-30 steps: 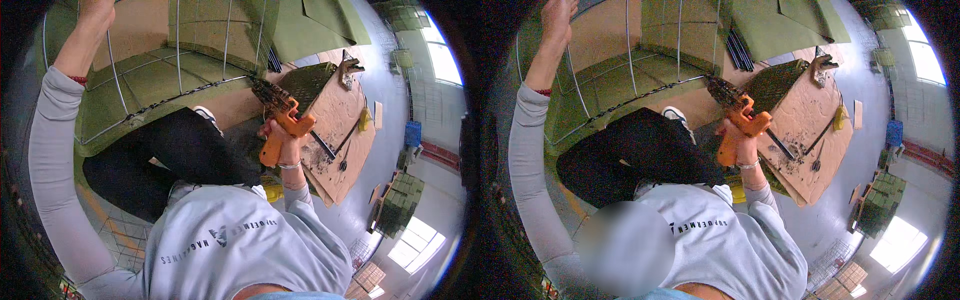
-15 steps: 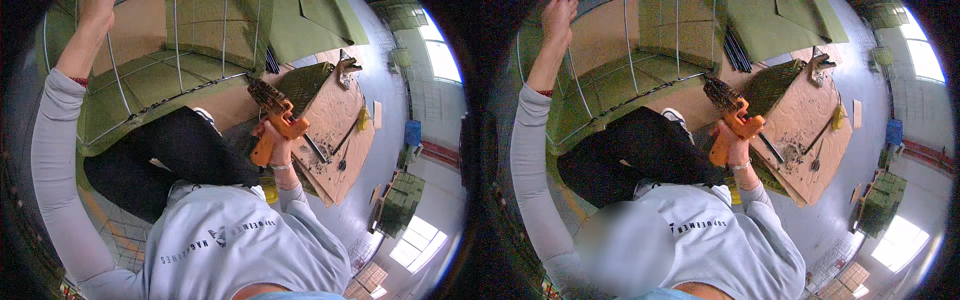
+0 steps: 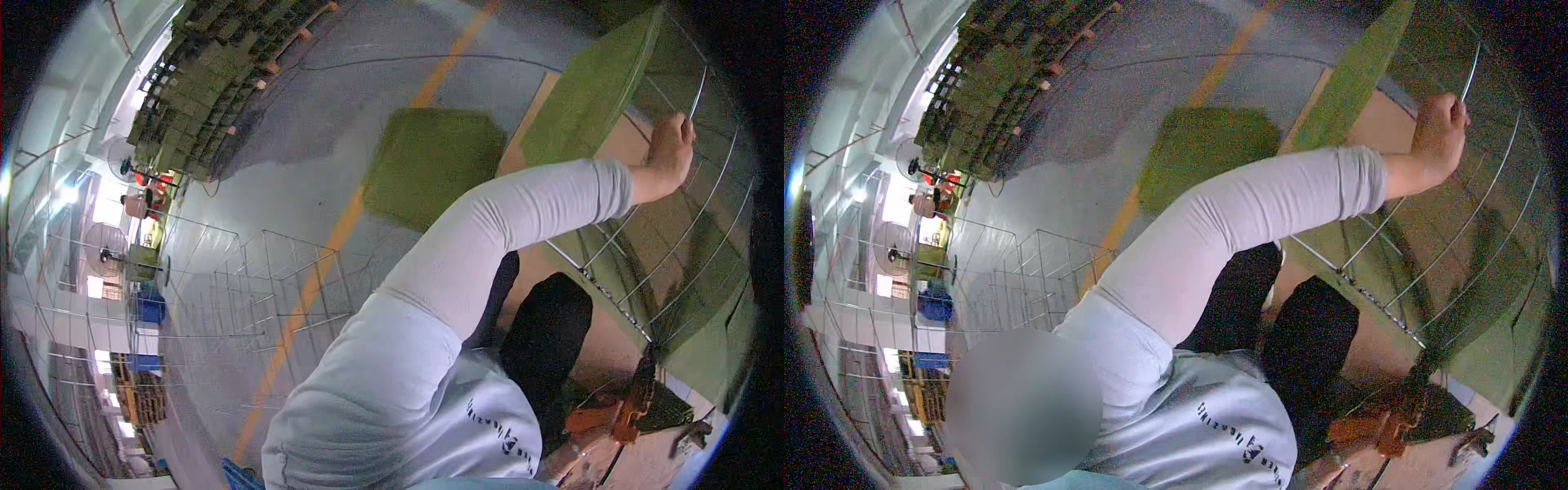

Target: Gluing green foam sheets onto a wire frame using a hot glue gun.

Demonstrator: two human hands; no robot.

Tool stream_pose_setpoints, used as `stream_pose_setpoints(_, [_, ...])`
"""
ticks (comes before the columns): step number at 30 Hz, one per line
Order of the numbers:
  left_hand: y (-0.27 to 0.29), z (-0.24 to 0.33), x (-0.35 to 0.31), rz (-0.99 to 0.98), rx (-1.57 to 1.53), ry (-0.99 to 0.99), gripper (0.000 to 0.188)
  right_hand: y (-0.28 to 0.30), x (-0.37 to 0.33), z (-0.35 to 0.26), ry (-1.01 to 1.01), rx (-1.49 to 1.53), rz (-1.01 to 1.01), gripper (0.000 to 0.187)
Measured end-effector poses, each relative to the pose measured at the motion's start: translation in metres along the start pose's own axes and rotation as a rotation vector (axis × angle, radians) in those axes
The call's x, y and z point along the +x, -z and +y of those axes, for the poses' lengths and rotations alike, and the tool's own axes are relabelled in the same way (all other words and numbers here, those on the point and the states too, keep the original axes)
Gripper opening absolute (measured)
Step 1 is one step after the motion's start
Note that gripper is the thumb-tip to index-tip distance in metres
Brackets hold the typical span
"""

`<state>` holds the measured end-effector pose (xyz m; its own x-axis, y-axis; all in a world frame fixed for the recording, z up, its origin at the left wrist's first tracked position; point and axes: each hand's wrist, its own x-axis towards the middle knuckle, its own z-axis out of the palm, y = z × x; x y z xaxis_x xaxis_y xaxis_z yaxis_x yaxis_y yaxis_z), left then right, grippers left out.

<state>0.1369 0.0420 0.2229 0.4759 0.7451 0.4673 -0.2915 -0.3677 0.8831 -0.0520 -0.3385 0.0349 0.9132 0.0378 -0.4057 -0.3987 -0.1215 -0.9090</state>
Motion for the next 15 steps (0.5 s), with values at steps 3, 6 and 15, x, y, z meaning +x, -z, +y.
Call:
stream_pose_setpoints(3, [0.002,0.002,0.0,-0.045,-0.004,0.022,0.03,0.001,0.002,-0.001,0.021,-0.012,0.003,0.016])
stream_pose_setpoints(6, [0.002,0.002,0.002,-0.015,0.008,0.048,0.029,0.005,0.004,-0.003,0.023,-0.028,0.013,0.016])
stream_pose_setpoints(15, [0.002,-0.004,0.003,0.007,0.019,0.033,0.027,0.014,0.003,-0.002,0.057,-0.056,0.023,0.016])
